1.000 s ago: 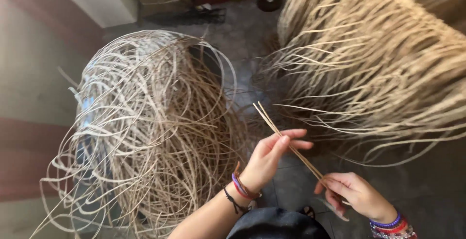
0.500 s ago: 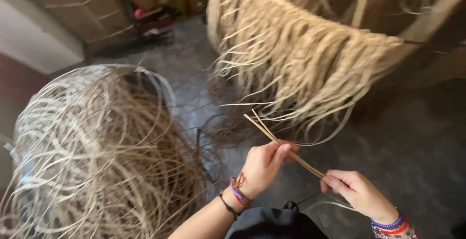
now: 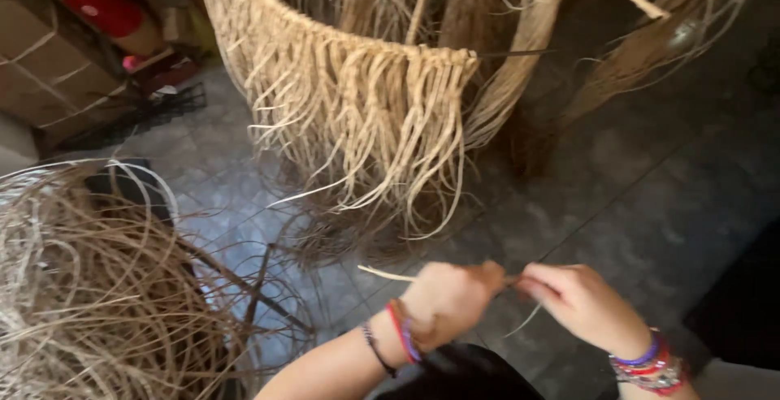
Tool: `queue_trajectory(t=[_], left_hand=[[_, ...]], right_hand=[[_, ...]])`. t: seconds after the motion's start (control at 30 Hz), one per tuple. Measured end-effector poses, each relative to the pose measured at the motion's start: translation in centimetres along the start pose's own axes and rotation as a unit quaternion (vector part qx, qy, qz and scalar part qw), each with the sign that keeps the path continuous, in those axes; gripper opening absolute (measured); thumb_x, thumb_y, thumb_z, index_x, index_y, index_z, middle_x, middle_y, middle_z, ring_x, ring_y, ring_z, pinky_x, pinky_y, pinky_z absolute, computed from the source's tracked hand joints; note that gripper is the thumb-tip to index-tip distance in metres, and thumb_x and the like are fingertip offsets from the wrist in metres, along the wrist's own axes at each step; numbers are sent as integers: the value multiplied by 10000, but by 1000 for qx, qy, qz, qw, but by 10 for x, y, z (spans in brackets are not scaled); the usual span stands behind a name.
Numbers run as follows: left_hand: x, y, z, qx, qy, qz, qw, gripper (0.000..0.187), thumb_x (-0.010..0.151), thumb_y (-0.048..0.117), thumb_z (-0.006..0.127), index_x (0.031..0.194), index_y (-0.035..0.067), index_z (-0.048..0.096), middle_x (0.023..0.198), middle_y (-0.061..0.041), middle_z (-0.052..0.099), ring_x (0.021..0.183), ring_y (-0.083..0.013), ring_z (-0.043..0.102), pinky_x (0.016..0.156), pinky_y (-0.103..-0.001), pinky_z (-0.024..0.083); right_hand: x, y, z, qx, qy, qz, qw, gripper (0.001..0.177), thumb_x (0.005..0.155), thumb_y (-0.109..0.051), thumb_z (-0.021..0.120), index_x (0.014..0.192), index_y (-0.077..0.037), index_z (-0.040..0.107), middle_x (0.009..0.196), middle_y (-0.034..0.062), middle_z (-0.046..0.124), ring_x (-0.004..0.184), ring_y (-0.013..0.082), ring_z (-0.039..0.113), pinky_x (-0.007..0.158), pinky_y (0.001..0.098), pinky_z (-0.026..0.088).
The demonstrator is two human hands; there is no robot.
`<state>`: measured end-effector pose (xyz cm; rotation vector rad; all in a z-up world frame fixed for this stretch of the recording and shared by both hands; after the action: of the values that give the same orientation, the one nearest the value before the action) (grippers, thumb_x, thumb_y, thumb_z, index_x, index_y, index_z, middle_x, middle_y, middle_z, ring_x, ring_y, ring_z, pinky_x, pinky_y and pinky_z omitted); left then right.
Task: Weaving and tying natural fibers onto a circular frame to create a decorative furniture piece
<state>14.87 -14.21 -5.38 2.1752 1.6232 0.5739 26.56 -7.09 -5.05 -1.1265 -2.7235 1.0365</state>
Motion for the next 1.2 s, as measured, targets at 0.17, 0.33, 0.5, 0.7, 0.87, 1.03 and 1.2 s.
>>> queue_trajectory(t=[0.17, 0.33, 0.5, 0.7, 0.87, 1.03, 1.2], left_hand=[[-11, -72, -40, 38, 90, -68, 993, 212, 933, 140, 531, 1089, 170, 673, 832, -47, 750, 666, -295, 729, 522, -445, 537], [-23, -111, -46, 45, 96, -207, 973, 235, 1056, 395, 527, 970, 185, 587, 651, -96, 690, 605, -409, 680, 506, -516, 492], [43, 14, -67, -34, 82, -5, 996, 1045, 656, 444, 945, 1475, -6, 477, 1539, -266, 460, 1449, -419, 414, 1128, -579, 339], [54, 0, 0, 230, 102, 19, 968, 267, 1087, 418, 537, 899, 232, 574, 578, 88, 532, 339, -108, 546, 241, -341, 340], [27, -115, -35, 25, 35, -119, 992, 157, 950, 183, 545, 978, 237, 689, 650, 57, 680, 514, -235, 688, 464, -413, 500], [73, -58, -51, -127, -98, -57, 985, 620, 936, 338, 686, 1450, 63, 476, 1477, -161, 552, 1254, -368, 604, 1043, -501, 456], [117, -25, -21, -107, 4, -9, 994, 332, 1086, 381, 509, 937, 86, 538, 706, -147, 664, 555, -393, 660, 481, -525, 481]], right_hand=[[-47, 110, -64, 21, 84, 80, 993, 239, 963, -298, 586, 892, -177, 780, 811, -73, 857, 774, 70, 812, 790, 222, 563], [-50, 134, -86, 3, 99, 120, 988, 274, 973, -298, 596, 828, -155, 779, 783, -80, 856, 765, 53, 806, 808, 210, 532], [-3, 38, -55, -55, 38, -58, 996, 131, 934, -298, 642, 915, -227, 750, 753, -76, 795, 638, 119, 746, 621, 322, 528], [22, 49, -64, -75, 42, -33, 996, 139, 946, -320, 618, 934, -278, 749, 673, -104, 763, 502, 85, 704, 550, 284, 543], [17, 118, -97, -49, 58, 74, 994, 207, 950, -339, 581, 909, -276, 774, 720, -150, 829, 551, 52, 734, 606, 234, 518], [53, 67, -81, -51, 54, -17, 997, 185, 953, -356, 586, 909, -302, 757, 671, -136, 788, 542, 83, 745, 601, 277, 562], [82, 23, -75, -44, 13, -116, 992, 153, 950, -184, 618, 885, -252, 739, 735, -97, 798, 579, 86, 739, 530, 288, 560]])
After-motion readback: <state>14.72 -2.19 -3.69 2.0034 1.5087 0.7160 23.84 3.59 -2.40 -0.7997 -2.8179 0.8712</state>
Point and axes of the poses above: each hand's wrist, its own x-axis towards the middle knuckle, its own z-axis out of the palm, y = z × x, the point moved 9 cm from there along x, towards the middle knuckle
